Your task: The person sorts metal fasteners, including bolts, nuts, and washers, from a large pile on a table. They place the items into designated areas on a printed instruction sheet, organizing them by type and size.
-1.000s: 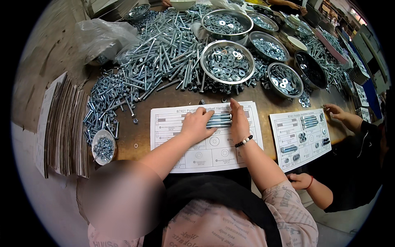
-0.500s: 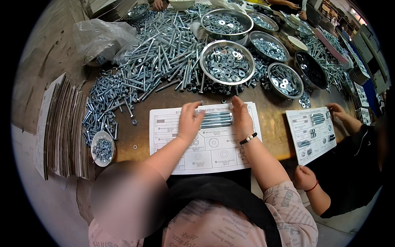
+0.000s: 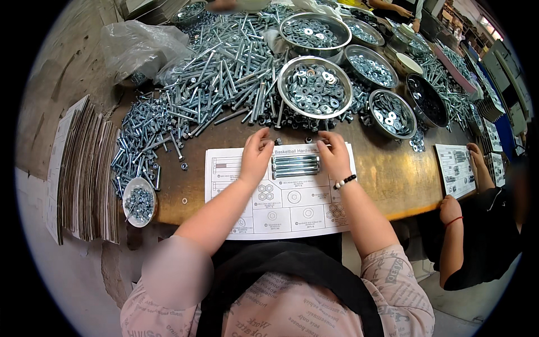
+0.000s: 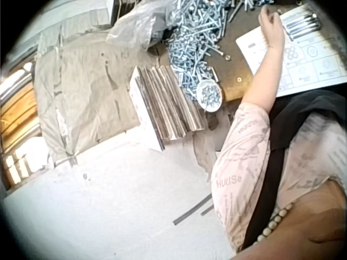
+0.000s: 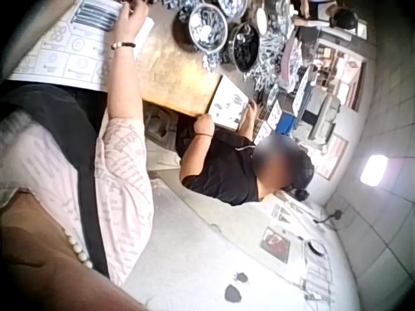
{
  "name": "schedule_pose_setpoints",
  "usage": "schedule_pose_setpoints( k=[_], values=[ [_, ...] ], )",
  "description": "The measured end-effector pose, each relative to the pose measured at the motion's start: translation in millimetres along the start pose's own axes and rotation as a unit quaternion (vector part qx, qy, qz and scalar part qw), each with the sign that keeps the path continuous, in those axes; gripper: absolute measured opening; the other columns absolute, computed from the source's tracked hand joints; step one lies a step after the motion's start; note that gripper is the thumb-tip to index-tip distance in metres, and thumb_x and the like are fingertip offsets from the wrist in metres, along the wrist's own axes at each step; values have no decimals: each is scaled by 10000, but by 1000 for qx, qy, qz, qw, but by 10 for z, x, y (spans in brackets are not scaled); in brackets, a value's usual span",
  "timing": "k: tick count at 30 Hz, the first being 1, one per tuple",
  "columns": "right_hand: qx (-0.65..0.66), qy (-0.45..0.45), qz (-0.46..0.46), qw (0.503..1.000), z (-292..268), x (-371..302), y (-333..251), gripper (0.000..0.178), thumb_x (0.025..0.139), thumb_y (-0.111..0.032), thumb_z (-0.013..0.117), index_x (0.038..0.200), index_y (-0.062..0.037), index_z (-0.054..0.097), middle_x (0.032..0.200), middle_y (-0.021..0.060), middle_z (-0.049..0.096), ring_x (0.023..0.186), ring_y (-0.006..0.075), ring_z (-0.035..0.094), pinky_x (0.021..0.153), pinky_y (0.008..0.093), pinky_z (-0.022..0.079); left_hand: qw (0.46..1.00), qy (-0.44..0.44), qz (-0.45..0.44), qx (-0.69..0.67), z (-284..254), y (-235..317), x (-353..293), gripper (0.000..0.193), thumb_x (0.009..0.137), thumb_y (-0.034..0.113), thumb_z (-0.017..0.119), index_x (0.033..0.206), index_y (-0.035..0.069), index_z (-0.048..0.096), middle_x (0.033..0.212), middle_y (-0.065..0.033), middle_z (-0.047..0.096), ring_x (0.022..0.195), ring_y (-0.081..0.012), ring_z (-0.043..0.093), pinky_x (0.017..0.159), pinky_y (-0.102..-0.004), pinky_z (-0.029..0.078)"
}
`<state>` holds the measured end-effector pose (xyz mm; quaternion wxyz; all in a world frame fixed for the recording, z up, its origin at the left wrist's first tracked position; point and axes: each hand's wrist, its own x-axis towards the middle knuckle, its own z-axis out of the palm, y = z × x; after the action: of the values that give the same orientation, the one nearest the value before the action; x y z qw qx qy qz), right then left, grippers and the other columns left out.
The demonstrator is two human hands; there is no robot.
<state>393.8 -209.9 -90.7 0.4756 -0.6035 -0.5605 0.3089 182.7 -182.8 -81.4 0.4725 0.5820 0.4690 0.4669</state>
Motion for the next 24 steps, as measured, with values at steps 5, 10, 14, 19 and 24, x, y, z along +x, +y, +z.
schedule_pose_setpoints(
  k=[5, 10, 14, 19, 24],
  values=[
    [-314, -57, -21, 948, 36, 265, -300, 342, 763, -255, 633, 990, -10, 564, 907, 176, 587, 849, 306, 581, 730, 380, 469, 918, -85, 178, 343, -19, 20, 301, 306, 729, 104, 614, 1032, 64, 591, 921, -102, 562, 841, -255, 566, 765, -348, 459],
    [-447, -105, 17, 888, 318, 441, -306, 295, 760, -262, 624, 956, -54, 550, 892, 166, 607, 809, 312, 603, 674, 406, 491, 841, -173, 133, 496, 134, 70, 514, 265, 743, 119, 585, 1004, 75, 588, 875, -111, 582, 898, -297, 569, 751, -405, 467],
    [-464, -92, -25, 881, 315, 501, -243, 240, 750, -199, 597, 954, -84, 546, 898, 155, 606, 803, 311, 600, 671, 413, 489, 817, -194, 85, 536, 358, 169, 618, 320, 742, 101, 586, 1060, 94, 551, 934, -143, 564, 912, -320, 565, 749, -416, 483],
    [-438, -92, -49, 893, 302, 544, -118, 195, 767, -221, 570, 911, -90, 575, 911, 153, 598, 799, 326, 584, 680, 425, 480, 850, -180, 59, 491, 449, 158, 652, 337, 737, 128, 625, 1064, 113, 547, 1031, -148, 530, 915, -328, 562, 752, -421, 480],
    [-394, -106, -89, 909, 189, 619, 58, 165, 790, -218, 537, 870, -97, 614, 837, 150, 611, 785, 332, 580, 679, 428, 472, 859, -173, 108, 470, 409, 108, 616, 220, 742, 138, 638, 929, 48, 565, 957, -169, 545, 867, -346, 579, 723, -429, 490]
  ],
)
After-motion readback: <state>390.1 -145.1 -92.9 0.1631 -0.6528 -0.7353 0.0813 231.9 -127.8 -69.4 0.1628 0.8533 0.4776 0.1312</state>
